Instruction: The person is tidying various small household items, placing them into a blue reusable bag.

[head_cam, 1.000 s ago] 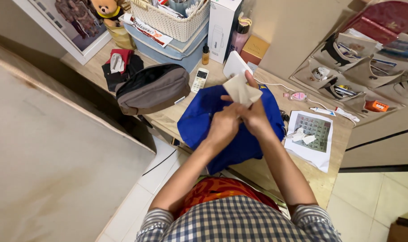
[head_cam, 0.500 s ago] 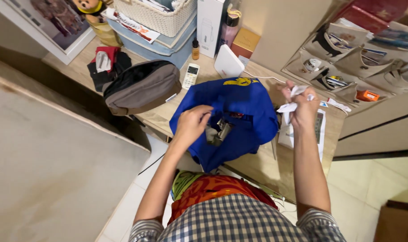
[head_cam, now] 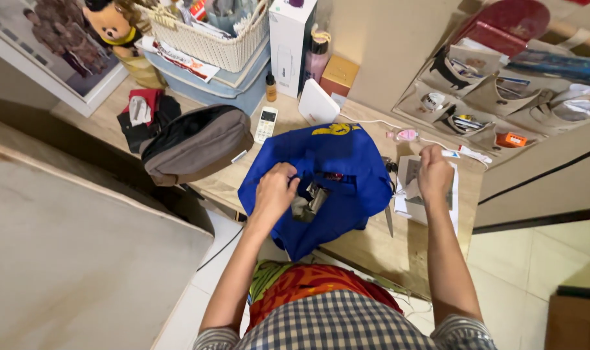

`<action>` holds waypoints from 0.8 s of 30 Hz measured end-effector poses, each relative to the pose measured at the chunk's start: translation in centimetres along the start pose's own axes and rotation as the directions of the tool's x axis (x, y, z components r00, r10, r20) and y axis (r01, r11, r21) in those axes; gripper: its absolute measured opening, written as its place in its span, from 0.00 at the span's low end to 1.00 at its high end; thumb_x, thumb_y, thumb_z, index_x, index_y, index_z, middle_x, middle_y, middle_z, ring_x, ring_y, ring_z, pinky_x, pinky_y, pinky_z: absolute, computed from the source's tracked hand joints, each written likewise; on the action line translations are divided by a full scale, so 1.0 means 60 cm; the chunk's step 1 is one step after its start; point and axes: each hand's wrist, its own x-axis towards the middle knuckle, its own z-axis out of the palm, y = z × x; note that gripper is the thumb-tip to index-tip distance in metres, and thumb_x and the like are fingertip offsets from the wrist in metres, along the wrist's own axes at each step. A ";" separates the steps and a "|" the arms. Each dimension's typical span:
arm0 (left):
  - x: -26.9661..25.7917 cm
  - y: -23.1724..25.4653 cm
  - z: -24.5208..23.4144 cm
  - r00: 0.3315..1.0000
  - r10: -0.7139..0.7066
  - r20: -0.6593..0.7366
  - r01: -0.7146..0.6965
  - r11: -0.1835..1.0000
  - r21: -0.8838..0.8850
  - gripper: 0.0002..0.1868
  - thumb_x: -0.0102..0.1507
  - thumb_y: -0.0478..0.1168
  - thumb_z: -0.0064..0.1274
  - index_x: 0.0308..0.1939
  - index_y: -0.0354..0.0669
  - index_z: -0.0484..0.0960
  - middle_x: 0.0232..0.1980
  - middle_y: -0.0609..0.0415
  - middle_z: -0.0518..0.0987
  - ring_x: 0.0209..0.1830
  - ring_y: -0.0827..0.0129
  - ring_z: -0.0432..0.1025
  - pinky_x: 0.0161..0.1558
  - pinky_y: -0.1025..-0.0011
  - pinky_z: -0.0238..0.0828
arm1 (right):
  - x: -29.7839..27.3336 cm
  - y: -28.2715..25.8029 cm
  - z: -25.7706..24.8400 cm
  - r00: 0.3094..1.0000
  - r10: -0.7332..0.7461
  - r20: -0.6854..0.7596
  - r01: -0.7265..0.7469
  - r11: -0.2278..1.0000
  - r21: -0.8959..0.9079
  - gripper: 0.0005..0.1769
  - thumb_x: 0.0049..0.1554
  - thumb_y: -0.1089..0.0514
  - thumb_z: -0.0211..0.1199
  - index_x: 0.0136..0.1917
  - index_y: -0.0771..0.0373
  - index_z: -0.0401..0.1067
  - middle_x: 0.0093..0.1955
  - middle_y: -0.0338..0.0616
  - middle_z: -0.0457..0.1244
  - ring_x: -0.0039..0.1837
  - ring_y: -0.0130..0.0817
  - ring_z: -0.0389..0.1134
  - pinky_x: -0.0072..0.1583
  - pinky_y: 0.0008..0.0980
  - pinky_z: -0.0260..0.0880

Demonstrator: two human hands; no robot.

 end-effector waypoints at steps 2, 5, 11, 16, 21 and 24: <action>-0.002 -0.001 -0.002 1.000 -0.005 0.008 0.005 1.000 0.013 0.08 0.59 0.35 0.60 0.41 0.39 0.80 0.42 0.46 0.80 0.42 0.48 0.77 0.43 0.54 0.73 | -0.005 -0.016 -0.007 0.998 -0.033 0.050 0.041 0.987 -0.154 0.13 0.70 0.51 0.57 0.51 0.62 0.74 0.43 0.49 0.67 0.48 0.50 0.67 0.50 0.45 0.66; 0.000 -0.013 0.001 1.000 0.008 -0.002 -0.008 0.999 0.032 0.09 0.59 0.35 0.61 0.42 0.39 0.80 0.42 0.45 0.80 0.44 0.47 0.76 0.45 0.54 0.72 | -0.007 -0.035 -0.011 0.982 -0.145 0.123 0.181 0.912 -0.367 0.14 0.63 0.48 0.61 0.54 0.59 0.76 0.51 0.54 0.69 0.56 0.56 0.67 0.56 0.51 0.65; -0.001 -0.034 0.008 0.999 0.025 -0.025 -0.023 0.996 0.083 0.11 0.57 0.33 0.60 0.43 0.39 0.80 0.44 0.43 0.79 0.49 0.45 0.74 0.50 0.54 0.71 | -0.003 -0.150 -0.014 0.939 -0.330 0.091 0.340 0.931 -0.129 0.13 0.58 0.57 0.62 0.55 0.61 0.78 0.58 0.55 0.68 0.62 0.54 0.67 0.63 0.47 0.65; 0.008 -0.046 0.042 0.993 0.005 0.118 -0.019 0.992 0.122 0.15 0.57 0.34 0.61 0.48 0.41 0.82 0.49 0.44 0.80 0.54 0.48 0.74 0.53 0.56 0.71 | -0.055 -0.268 0.061 0.838 -0.395 0.377 0.275 0.902 0.333 0.15 0.53 0.70 0.53 0.49 0.63 0.77 0.54 0.45 0.71 0.55 0.42 0.74 0.61 0.33 0.74; 0.013 -0.023 0.030 0.978 0.179 0.106 -0.206 0.909 0.363 0.34 0.43 0.30 0.60 0.56 0.40 0.80 0.73 0.38 0.64 0.75 0.44 0.59 0.70 0.46 0.56 | -0.114 -0.323 0.183 0.507 -0.648 0.569 0.571 0.746 0.341 0.23 0.47 0.69 0.62 0.57 0.60 0.76 0.64 0.57 0.65 0.52 0.56 0.72 0.52 0.46 0.74; 0.017 -0.009 0.004 0.981 0.192 0.041 -0.182 0.813 0.553 0.22 0.52 0.32 0.58 0.51 0.46 0.81 0.76 0.34 0.57 0.77 0.35 0.52 0.68 0.32 0.46 | -0.121 -0.274 0.255 0.473 -0.524 0.708 0.597 0.782 0.180 0.26 0.46 0.68 0.64 0.59 0.59 0.74 0.59 0.59 0.64 0.48 0.57 0.72 0.50 0.49 0.73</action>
